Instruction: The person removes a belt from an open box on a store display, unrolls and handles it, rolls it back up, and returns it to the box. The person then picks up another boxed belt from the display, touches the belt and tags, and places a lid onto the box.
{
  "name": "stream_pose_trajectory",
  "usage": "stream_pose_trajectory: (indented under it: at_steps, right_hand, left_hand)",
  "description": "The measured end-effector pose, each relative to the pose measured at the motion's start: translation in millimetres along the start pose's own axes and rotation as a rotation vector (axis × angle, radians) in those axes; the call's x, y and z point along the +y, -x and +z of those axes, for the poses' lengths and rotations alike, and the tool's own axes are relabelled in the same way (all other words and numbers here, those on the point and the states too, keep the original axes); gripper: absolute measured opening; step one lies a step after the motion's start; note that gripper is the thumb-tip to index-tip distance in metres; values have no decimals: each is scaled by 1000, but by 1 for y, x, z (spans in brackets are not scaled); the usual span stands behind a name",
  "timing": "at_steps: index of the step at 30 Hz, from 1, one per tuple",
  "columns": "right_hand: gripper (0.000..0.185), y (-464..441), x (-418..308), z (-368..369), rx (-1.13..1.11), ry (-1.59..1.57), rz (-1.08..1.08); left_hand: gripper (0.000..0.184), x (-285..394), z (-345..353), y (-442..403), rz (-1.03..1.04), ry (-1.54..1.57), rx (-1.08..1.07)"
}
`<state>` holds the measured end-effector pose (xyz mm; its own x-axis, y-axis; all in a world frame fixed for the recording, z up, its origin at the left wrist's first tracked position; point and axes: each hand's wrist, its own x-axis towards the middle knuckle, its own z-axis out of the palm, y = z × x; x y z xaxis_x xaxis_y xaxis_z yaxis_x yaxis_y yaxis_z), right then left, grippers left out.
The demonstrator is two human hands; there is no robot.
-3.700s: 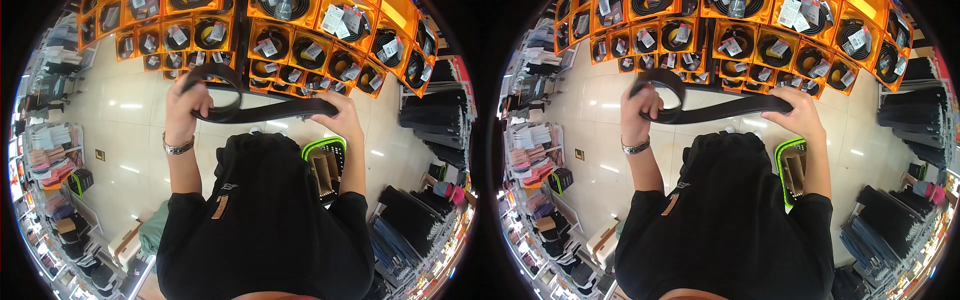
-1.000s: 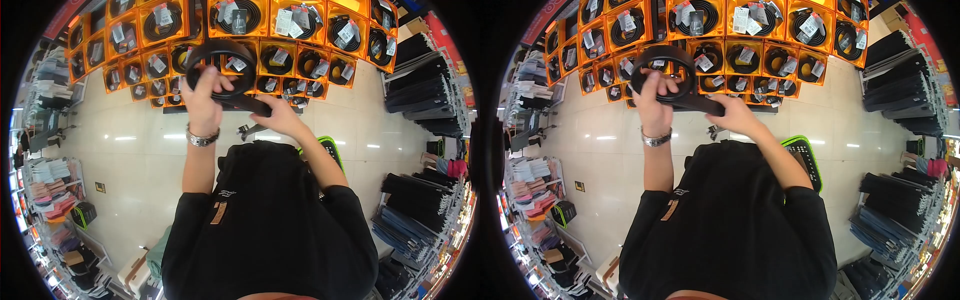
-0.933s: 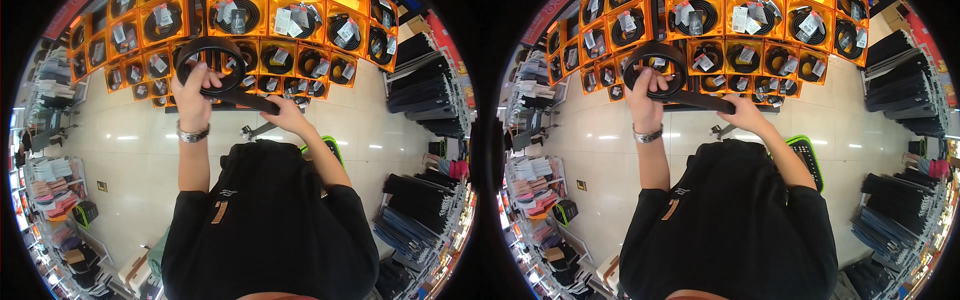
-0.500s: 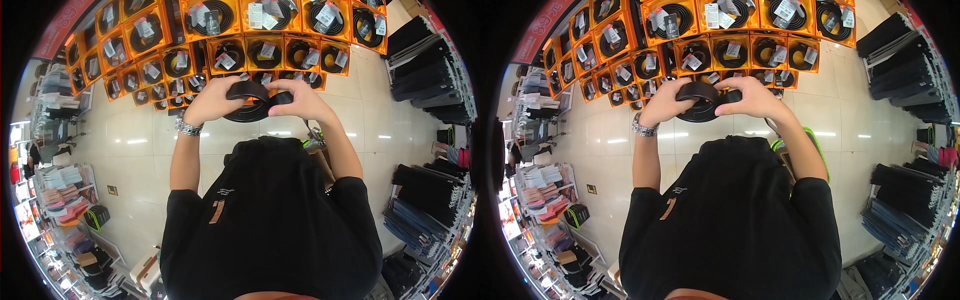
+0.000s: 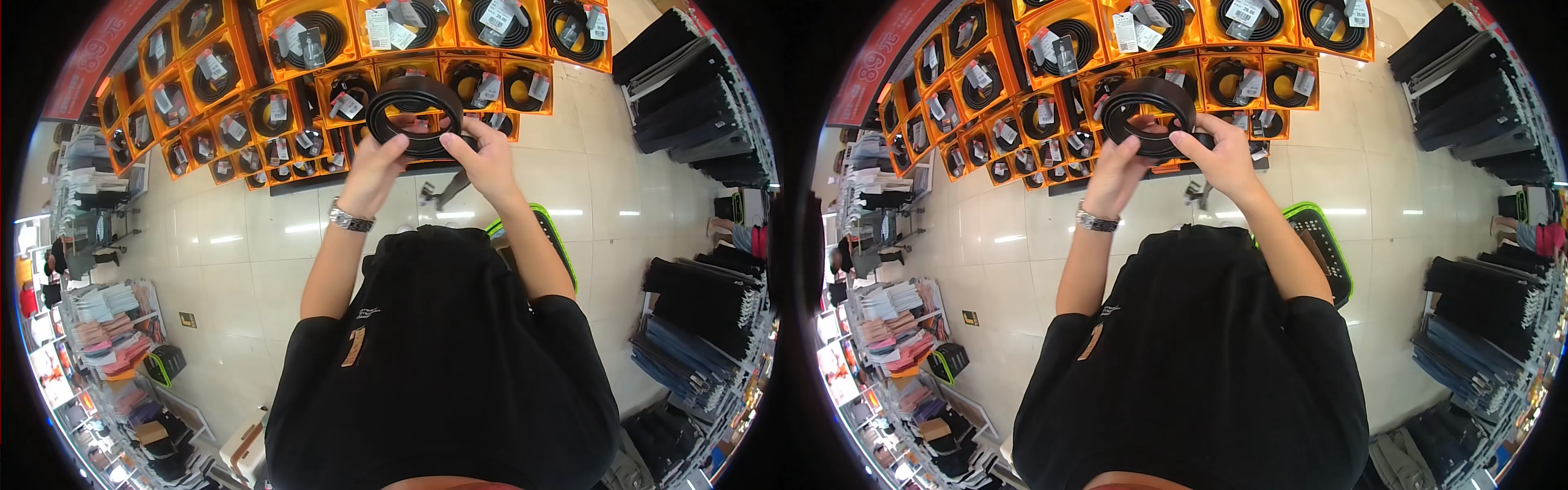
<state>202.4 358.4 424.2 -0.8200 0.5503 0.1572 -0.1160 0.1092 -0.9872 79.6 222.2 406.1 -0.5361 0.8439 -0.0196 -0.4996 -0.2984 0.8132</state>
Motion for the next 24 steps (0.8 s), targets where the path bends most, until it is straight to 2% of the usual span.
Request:
stream_pose_trajectory:
  at_steps: [2, 3, 5, 6, 7, 9, 10, 11, 13, 14, 15, 16, 17, 19, 21, 23, 24]
  right_hand:
    - [31, 0, 14, 6, 1, -55, -7]
    - [32, 1, 22, 9, 2, -108, -18]
    - [35, 1, 33, 13, -23, -97, -10]
    - [37, 1, 38, 18, -33, -194, 25]
    - [40, 1, 41, 22, -46, -290, 59]
    - [52, 2, 39, 22, -137, -210, 68]
    - [63, 4, 46, 21, -187, 6, -1]
    - [66, 4, 44, 23, -270, 61, -40]
    - [59, 5, 36, 15, -409, 314, -40]
    - [59, 6, 40, 13, -407, 310, -40]
    - [55, 9, 47, 11, -421, 360, 111]
    - [52, 11, 55, 8, -434, 410, 263]
    - [52, 15, 62, 4, -435, 411, 261]
    - [49, 24, 73, -5, -324, 423, 160]
    - [45, 19, 47, -17, -359, 421, 116]
    - [49, 10, 31, -29, -415, 406, 54]
    - [56, 5, 21, -32, -486, 495, -6]
  left_hand:
    - [25, -26, 8, -3, 66, 221, 20]
    - [18, -25, 18, -5, 79, 214, 117]
    - [17, -24, 22, -11, 120, 288, 193]
    - [14, -21, 29, -14, 96, 300, 326]
    - [14, -20, 29, -14, 98, 301, 326]
    - [16, -13, 27, -16, 220, 230, 381]
    - [19, -7, 27, -18, 189, 224, 409]
    - [17, -2, 27, -19, 227, 184, 412]
    - [5, 2, 18, -20, 283, 127, 400]
    - [5, 10, 17, -19, 325, 81, 407]
    - [4, 17, 10, -20, 355, 36, 429]
    - [3, 27, 3, -20, 340, -15, 414]
    - [3, 36, -3, -19, 328, -64, 401]
    - [9, 48, -16, -14, 216, -314, 340]
    - [13, 53, -20, -7, 102, -564, 212]
    - [18, 49, -25, -3, 19, -704, 79]
    - [20, 44, -29, -3, -20, -819, 48]
